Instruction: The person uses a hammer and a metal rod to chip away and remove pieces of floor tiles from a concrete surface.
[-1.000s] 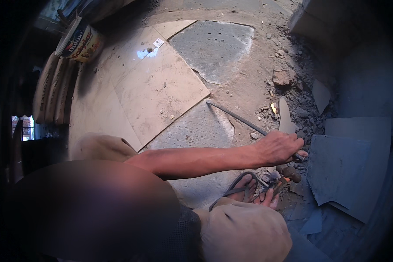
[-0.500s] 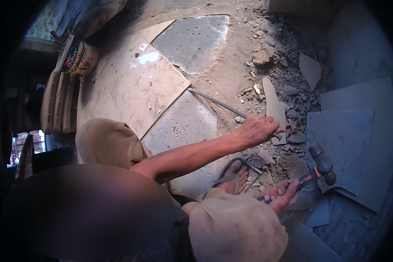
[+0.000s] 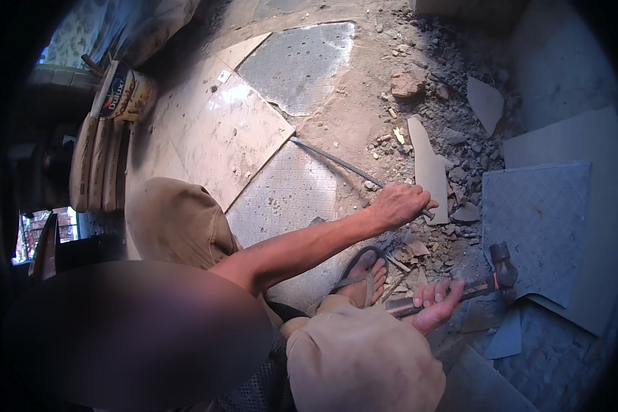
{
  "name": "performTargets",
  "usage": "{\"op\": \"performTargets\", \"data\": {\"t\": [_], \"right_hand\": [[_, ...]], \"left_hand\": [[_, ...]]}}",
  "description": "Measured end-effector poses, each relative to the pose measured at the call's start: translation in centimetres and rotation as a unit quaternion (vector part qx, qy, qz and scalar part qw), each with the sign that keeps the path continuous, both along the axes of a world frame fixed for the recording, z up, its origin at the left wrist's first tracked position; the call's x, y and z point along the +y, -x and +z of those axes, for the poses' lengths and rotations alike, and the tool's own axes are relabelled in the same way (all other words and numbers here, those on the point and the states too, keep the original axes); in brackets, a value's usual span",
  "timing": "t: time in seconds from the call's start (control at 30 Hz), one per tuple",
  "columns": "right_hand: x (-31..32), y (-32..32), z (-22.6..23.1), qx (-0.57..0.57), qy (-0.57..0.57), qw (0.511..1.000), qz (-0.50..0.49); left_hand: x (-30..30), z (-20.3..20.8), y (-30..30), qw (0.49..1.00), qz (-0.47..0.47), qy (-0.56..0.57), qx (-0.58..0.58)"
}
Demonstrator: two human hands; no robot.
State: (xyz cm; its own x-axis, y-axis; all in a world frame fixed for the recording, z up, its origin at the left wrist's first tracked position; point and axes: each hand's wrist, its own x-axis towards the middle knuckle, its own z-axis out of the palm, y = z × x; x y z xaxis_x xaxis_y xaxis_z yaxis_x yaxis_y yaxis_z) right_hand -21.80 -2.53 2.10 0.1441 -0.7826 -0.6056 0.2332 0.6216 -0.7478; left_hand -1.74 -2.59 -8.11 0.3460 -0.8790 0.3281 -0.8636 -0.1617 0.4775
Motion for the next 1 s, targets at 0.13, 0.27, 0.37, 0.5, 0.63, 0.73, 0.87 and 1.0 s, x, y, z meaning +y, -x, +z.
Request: {"op": "performTargets", "data": {"t": [0.13, 0.27, 0.37, 0.5, 0.63, 0.73, 0.87, 1.0], "right_hand": [[1.1, -1.3, -1.2, -0.057, -0.069, 0.985, 0.147], [1.3, 0.1, -0.8, -0.061, -0.096, 0.984, 0.14], [0.8, 0.0, -0.5, -0.045, -0.06, 0.996, 0.057], [1.1, -1.0, -2.9, -0.11, -0.087, 0.986, 0.089], [1.6, 0.4, -3.6, -0.167, -0.14, 0.963, 0.158], [0.4, 1.8, -2.7, -0.126, -0.1, 0.982, 0.099], [0.1, -0.6, -2.8, -0.114, -0.047, 0.992, -0.037], [3.0, -2.1, -4.7, -0.111, -0.14, 0.968, 0.177]], "left_hand": [[0.2, -0.2, 0.2, 0.999, -0.007, -0.038, -0.002], [0.7, -0.4, -0.1, 0.998, -0.014, -0.056, 0.004], [0.8, -0.1, -0.2, 0.997, -0.013, -0.077, 0.02], [0.6, -0.1, 0.1, 0.997, -0.015, -0.065, 0.033], [1.2, -0.8, -0.2, 0.991, -0.033, -0.125, 0.045], [1.2, -0.8, -0.1, 0.991, -0.027, -0.12, 0.051], [1.0, -0.7, 0.0, 0.994, -0.022, -0.101, 0.04], [2.9, -1.1, -0.9, 0.984, -0.035, -0.169, 0.04]]}}
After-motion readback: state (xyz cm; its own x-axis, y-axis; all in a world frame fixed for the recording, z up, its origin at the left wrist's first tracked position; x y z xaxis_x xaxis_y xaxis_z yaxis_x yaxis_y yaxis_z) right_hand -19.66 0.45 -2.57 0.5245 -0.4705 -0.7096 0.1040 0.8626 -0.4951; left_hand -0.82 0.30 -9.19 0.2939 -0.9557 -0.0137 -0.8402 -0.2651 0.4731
